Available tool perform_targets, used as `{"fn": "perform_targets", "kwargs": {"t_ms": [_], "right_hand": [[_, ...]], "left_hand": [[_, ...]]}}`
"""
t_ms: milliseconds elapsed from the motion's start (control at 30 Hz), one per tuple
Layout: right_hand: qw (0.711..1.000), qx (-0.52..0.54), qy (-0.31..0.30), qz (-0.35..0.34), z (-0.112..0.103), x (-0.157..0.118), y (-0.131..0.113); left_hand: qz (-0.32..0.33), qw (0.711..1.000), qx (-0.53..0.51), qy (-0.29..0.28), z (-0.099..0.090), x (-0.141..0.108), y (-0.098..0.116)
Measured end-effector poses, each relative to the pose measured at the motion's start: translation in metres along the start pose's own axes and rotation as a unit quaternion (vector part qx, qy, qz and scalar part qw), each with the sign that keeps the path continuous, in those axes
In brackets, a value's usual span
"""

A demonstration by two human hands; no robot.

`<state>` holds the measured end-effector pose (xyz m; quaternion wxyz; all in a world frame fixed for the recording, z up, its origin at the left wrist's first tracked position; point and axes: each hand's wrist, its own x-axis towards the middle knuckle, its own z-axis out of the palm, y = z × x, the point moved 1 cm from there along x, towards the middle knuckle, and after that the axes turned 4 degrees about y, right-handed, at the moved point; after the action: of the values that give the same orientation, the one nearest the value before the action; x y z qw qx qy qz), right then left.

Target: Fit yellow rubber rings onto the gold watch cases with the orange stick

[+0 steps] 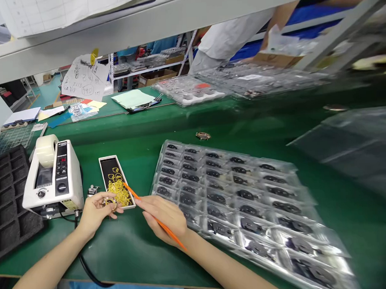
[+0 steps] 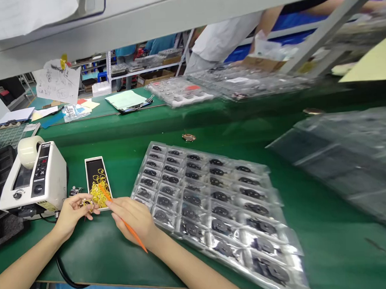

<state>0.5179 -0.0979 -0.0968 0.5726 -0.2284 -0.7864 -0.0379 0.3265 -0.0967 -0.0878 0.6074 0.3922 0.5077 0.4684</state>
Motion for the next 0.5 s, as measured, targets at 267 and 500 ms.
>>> {"fn": "perform_targets", "kwargs": {"t_ms": [267,500], "right_hand": [[0.997,-0.001,-0.021,0.072,-0.003,-0.004,-0.007],[0.98,0.006,-0.102,0.171,0.025,0.011,-0.013]], "left_hand": [[0.031,0.999,0.019,0.023,-0.001,-0.001,-0.003],[0.074,0.997,0.012,0.018,-0.001,-0.001,-0.007]]}}
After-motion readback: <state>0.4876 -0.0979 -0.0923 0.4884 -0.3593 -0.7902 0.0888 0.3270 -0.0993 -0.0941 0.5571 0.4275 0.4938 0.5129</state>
